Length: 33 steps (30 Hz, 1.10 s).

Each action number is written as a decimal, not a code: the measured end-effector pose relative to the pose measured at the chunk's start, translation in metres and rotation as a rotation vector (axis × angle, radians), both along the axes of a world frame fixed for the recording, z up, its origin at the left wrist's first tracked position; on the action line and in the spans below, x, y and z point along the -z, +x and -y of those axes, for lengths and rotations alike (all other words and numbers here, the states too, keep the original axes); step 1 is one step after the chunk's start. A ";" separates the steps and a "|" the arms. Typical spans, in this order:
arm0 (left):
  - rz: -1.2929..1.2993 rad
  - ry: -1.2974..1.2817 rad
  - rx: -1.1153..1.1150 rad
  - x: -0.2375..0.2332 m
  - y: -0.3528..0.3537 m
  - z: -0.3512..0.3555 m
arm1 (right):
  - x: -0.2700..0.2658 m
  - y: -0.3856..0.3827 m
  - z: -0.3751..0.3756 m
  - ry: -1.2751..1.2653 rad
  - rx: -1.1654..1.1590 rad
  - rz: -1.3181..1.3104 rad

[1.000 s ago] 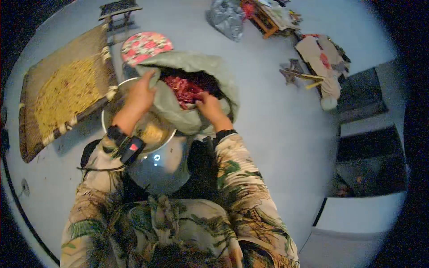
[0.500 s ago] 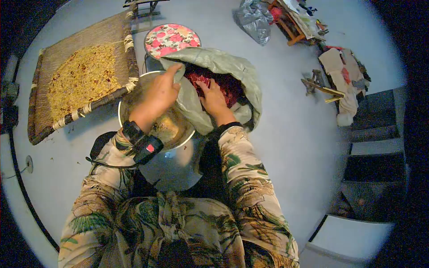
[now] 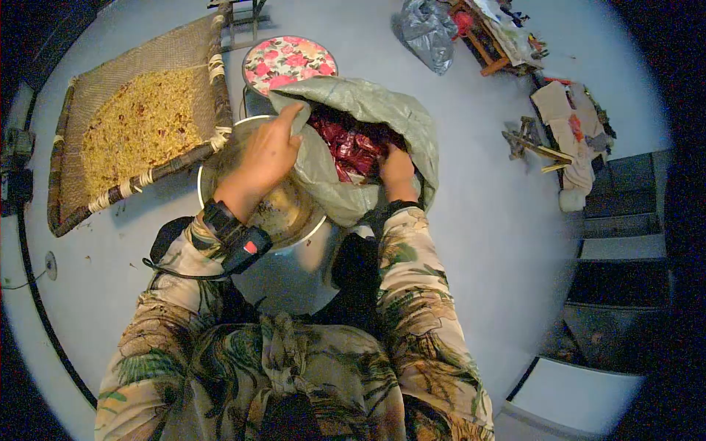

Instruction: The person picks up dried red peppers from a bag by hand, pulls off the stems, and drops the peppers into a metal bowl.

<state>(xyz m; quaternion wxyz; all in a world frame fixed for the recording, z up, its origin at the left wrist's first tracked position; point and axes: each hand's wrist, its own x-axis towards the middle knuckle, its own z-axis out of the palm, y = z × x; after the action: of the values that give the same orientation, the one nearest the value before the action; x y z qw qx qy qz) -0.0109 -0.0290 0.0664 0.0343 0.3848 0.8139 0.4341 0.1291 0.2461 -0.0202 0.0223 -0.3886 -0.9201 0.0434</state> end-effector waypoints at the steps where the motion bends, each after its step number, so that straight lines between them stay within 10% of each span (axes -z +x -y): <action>1: 0.015 -0.022 -0.002 -0.002 0.001 0.000 | -0.005 0.003 0.001 -0.016 0.016 -0.018; 13: -0.039 -0.057 -0.025 -0.005 0.003 0.002 | -0.022 -0.048 0.061 -0.034 -0.556 -0.349; 22: 0.019 -0.151 -0.025 -0.018 0.006 0.002 | 0.011 -0.059 0.069 0.197 -0.432 -0.201; 33: -0.027 -0.168 -0.005 -0.027 0.010 0.000 | -0.044 -0.021 0.046 -0.158 -0.194 -0.461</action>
<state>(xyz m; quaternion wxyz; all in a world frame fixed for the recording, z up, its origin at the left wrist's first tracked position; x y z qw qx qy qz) -0.0008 -0.0293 0.0932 0.0544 0.3845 0.8487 0.3591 0.1079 0.1998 0.0237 0.1968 -0.2787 -0.9175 0.2046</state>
